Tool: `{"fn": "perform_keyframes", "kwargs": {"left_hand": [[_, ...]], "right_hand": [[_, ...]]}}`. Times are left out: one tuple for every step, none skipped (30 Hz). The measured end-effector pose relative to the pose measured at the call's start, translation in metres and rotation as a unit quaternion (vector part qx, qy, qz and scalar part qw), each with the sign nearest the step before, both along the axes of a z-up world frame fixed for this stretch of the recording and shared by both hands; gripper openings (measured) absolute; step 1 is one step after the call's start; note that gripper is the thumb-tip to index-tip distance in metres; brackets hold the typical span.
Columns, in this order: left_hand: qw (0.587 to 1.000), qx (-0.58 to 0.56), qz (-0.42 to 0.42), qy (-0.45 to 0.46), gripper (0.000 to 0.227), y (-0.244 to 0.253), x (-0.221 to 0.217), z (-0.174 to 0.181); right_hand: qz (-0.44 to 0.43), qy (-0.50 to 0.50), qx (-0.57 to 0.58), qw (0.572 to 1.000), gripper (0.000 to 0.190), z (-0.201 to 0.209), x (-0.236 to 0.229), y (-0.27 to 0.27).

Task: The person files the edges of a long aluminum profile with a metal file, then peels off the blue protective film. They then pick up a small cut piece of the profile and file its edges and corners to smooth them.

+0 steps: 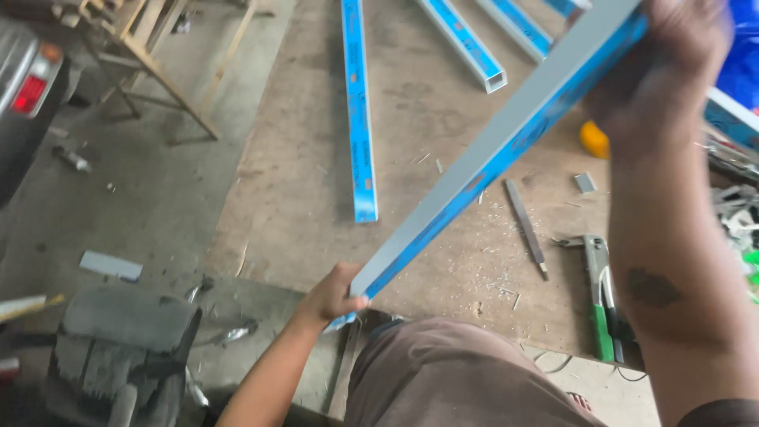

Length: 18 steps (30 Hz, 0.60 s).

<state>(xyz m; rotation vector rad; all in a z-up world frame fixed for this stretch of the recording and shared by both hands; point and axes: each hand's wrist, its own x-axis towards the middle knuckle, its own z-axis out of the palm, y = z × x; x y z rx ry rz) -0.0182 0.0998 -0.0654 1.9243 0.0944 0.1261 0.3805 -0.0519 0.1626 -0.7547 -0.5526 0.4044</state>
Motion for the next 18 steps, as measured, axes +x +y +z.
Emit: {"fn": "perform_keyframes", "kwargs": {"left_hand": [[1.0,0.002,-0.011,-0.004,0.046,0.007,-0.003,-0.003],[0.993,-0.023,-0.01,0.114,0.049,0.011,-0.008,-0.007],[0.972,-0.046,-0.01,0.23,0.094,0.017,-0.013,-0.011],[0.972,-0.046,-0.018,0.23,0.094,0.018,-0.002,0.014],[0.98,-0.106,0.042,0.161,0.09,0.02,0.009,0.04],[0.976,-0.168,0.103,0.092,0.089,0.021,0.016,0.065],[0.976,-0.17,0.099,0.095,0.089,0.021,0.036,0.086],[0.978,-0.197,0.058,0.044,0.099,0.021,0.055,0.107],[0.975,-0.223,0.018,-0.007,0.109,0.022,0.073,0.128],[0.975,-0.222,0.017,-0.004,0.109,0.018,0.093,0.132],[0.958,-0.281,-0.039,-0.038,0.122,0.014,0.113,0.137],[0.934,-0.336,-0.095,-0.072,0.134,0.011,0.134,0.142],[0.935,-0.334,-0.096,-0.07,0.134,0.001,0.143,0.148],[0.934,-0.333,-0.108,-0.069,0.124,-0.009,0.154,0.154],[0.933,-0.333,-0.12,-0.067,0.115,-0.019,0.165,0.16],[0.933,-0.332,-0.124,-0.064,0.115,-0.028,0.167,0.152],[0.919,-0.387,-0.074,-0.025,0.104,-0.037,0.17,0.144],[0.898,-0.44,-0.026,0.016,0.095,-0.047,0.172,0.134]], "right_hand": [[-0.011,-0.004,0.002,1.0,0.021,-0.013,-0.01,-0.007],[0.019,0.028,-0.009,0.999,0.025,-0.028,-0.022,-0.015],[0.048,0.061,-0.02,0.997,0.031,-0.044,-0.034,-0.022],[0.04,0.061,-0.022,0.997,0.031,-0.056,-0.06,-0.02],[0.013,0.078,-0.011,0.997,0.041,-0.069,-0.086,-0.017],[-0.01,0.098,-0.002,0.995,0.052,-0.083,-0.114,-0.012],[-0.015,0.101,-0.004,0.995,0.052,-0.094,-0.136,-0.011],[0.011,0.139,-0.021,0.99,0.054,-0.105,-0.159,-0.01],[0.038,0.177,-0.038,0.983,0.056,-0.115,-0.182,-0.008],[0.037,0.18,-0.037,0.982,0.056,-0.123,-0.199,-0.008],[0.077,0.216,-0.056,0.972,0.055,-0.131,-0.215,-0.009],[0.118,0.25,-0.073,0.958,0.054,-0.138,-0.23,-0.008],[0.117,0.251,-0.07,0.958,0.054,-0.149,-0.239,-0.014],[0.136,0.254,-0.092,0.953,0.051,-0.16,-0.246,-0.018],[0.155,0.256,-0.113,0.947,0.048,-0.171,-0.253,-0.023],[0.151,0.257,-0.111,0.948,0.048,-0.168,-0.251,-0.029],[0.185,0.247,-0.174,0.935,0.045,-0.165,-0.248,-0.036],[0.215,0.238,-0.236,0.917,0.042,-0.163,-0.247,-0.044]]}}
